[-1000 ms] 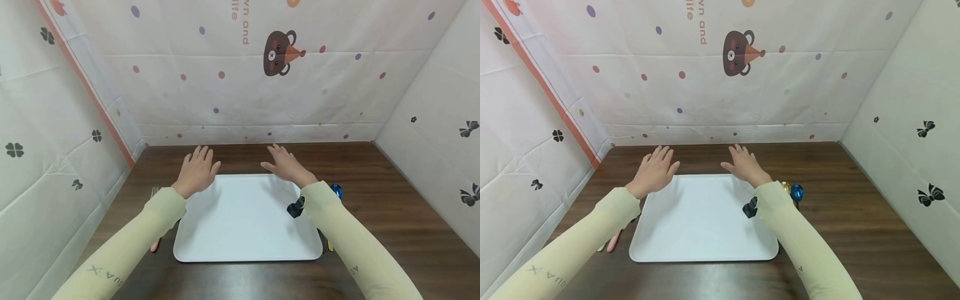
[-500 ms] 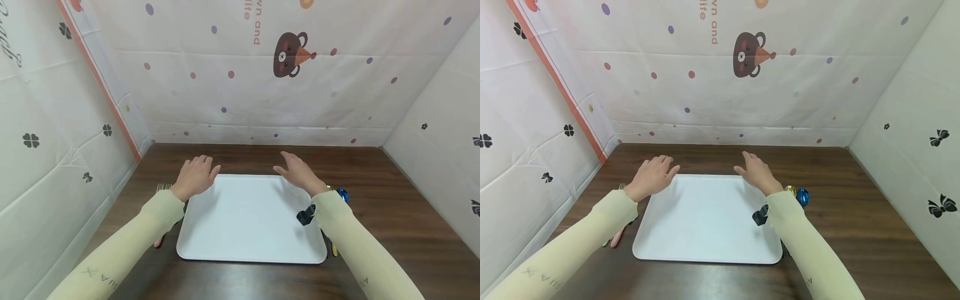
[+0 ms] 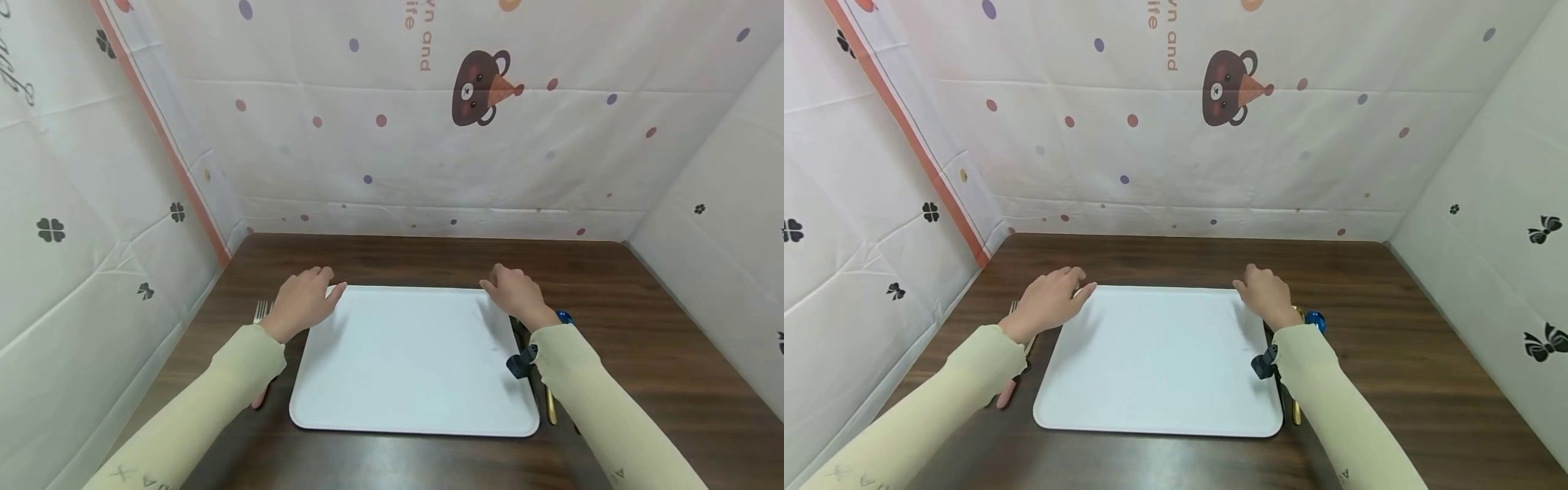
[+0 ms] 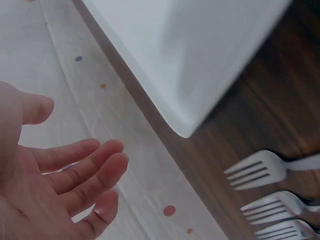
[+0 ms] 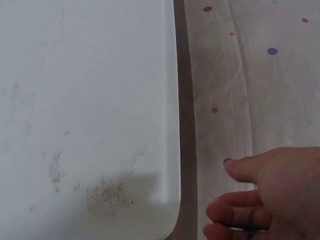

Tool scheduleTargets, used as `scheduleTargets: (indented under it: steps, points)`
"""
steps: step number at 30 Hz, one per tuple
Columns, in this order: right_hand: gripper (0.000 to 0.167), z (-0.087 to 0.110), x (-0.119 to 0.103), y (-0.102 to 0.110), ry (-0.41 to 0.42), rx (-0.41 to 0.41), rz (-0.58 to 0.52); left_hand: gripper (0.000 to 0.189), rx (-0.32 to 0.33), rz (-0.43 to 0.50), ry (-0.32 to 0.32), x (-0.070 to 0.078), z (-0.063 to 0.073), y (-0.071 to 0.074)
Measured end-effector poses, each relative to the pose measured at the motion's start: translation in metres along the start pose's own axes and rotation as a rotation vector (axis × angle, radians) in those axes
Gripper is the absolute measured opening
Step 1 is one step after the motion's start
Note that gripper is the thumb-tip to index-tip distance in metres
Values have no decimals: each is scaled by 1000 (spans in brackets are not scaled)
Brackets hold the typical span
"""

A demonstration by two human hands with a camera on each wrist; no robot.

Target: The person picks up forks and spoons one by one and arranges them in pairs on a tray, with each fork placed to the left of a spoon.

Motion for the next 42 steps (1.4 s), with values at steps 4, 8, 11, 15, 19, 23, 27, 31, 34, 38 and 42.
scheduleTargets:
  steps: [4,8,11,15,19,23,27,31,34,38,42]
  points:
    - [40,6,11,1,-61,-39,62,39,-12,23,14,-7,7,0]
    - [38,8,19,-1,-119,-95,106,36,-70,66,57,-15,16,4]
    - [35,7,21,-2,-126,-103,121,37,-94,73,89,-22,22,12]
    - [33,4,21,-2,-110,-106,119,38,-93,53,115,-36,34,24]
    - [30,4,23,-5,-115,-132,108,40,-138,41,141,-49,47,30]
    - [25,3,22,-5,-120,-136,102,39,-204,38,168,-58,60,31]
    - [22,-1,18,-1,-113,-143,93,39,-262,34,180,-63,72,32]
    - [25,-3,15,-1,-113,-172,85,43,-320,31,187,-67,87,31]
    - [27,-3,14,-4,-111,-234,69,42,-362,20,200,-69,100,27]
    - [22,-2,12,-3,-91,-314,44,38,-393,8,209,-70,114,24]
    - [15,-4,8,0,-98,-367,41,33,-410,3,204,-75,118,20]
Point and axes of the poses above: each hand's wrist, its own z-axis away from the middle knuckle, its own y-axis out of the back of the hand, x = y × z, the point moved 4 cm from there along -z, towards the middle knuckle, and after that the axes turned 3 degrees about y, right-handed, at the moved point
